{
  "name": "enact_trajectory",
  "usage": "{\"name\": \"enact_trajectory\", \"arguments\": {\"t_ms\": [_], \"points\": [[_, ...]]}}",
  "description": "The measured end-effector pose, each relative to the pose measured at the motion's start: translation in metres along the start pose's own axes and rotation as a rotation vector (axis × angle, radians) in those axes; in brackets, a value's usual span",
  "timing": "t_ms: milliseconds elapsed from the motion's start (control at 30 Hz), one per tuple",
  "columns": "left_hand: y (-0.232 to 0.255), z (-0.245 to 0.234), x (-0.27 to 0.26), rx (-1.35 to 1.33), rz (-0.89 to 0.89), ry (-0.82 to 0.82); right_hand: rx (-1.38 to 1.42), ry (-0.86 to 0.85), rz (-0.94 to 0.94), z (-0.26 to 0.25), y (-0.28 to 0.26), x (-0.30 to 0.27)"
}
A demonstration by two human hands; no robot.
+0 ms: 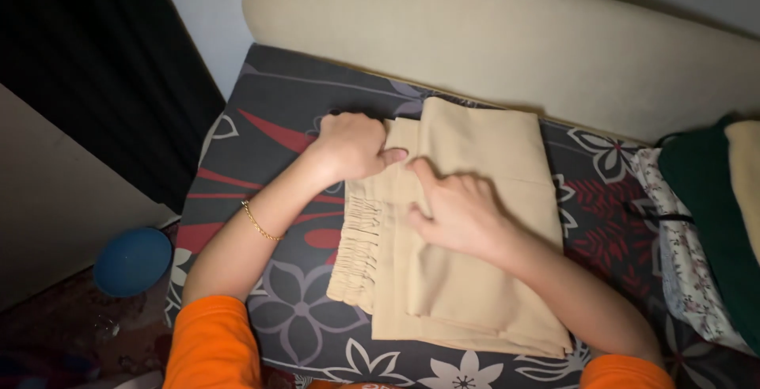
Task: Folding a pair of beige pants and buttoning a grey cardigan.
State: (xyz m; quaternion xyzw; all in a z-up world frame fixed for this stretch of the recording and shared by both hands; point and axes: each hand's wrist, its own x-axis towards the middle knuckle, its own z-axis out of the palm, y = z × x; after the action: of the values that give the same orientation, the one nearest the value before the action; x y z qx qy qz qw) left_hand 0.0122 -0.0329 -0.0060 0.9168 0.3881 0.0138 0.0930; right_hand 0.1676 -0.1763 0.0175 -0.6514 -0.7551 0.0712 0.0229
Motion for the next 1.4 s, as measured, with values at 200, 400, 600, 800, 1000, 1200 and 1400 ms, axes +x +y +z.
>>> {"name": "enact_trajectory", "arguments": {"t_ms": [200,400,600,800,1000,1200,1400], "points": [[0.01,-0.006,-0.02,-0.208,-0.019,0.003,0.516,-0.13,0.021,0.005,0.062,0.003],[0.03,0.007,-0.042,-0.393,-0.004,0.226,1.032,0.023,-0.126,-0.002,0.111,-0.016],[0.042,0.006,-0.056,-0.626,0.103,0.143,0.984,0.1,-0.059,-0.019,0.093,-0.031],[0.027,0.027,-0.051,-0.782,0.375,0.309,0.996,0.145,-0.093,-0.042,0.081,-0.044],[0.003,0.028,-0.048,-0.726,0.354,0.336,0.934,0.138,-0.149,-0.042,0.06,-0.037],[-0.015,0.023,-0.053,-0.777,0.273,0.225,1.111,-0.164,-0.168,-0.023,0.023,-0.009],[-0.009,0.029,-0.054,-0.794,0.105,0.31,0.957,0.113,-0.121,-0.049,0.078,-0.035]]}}
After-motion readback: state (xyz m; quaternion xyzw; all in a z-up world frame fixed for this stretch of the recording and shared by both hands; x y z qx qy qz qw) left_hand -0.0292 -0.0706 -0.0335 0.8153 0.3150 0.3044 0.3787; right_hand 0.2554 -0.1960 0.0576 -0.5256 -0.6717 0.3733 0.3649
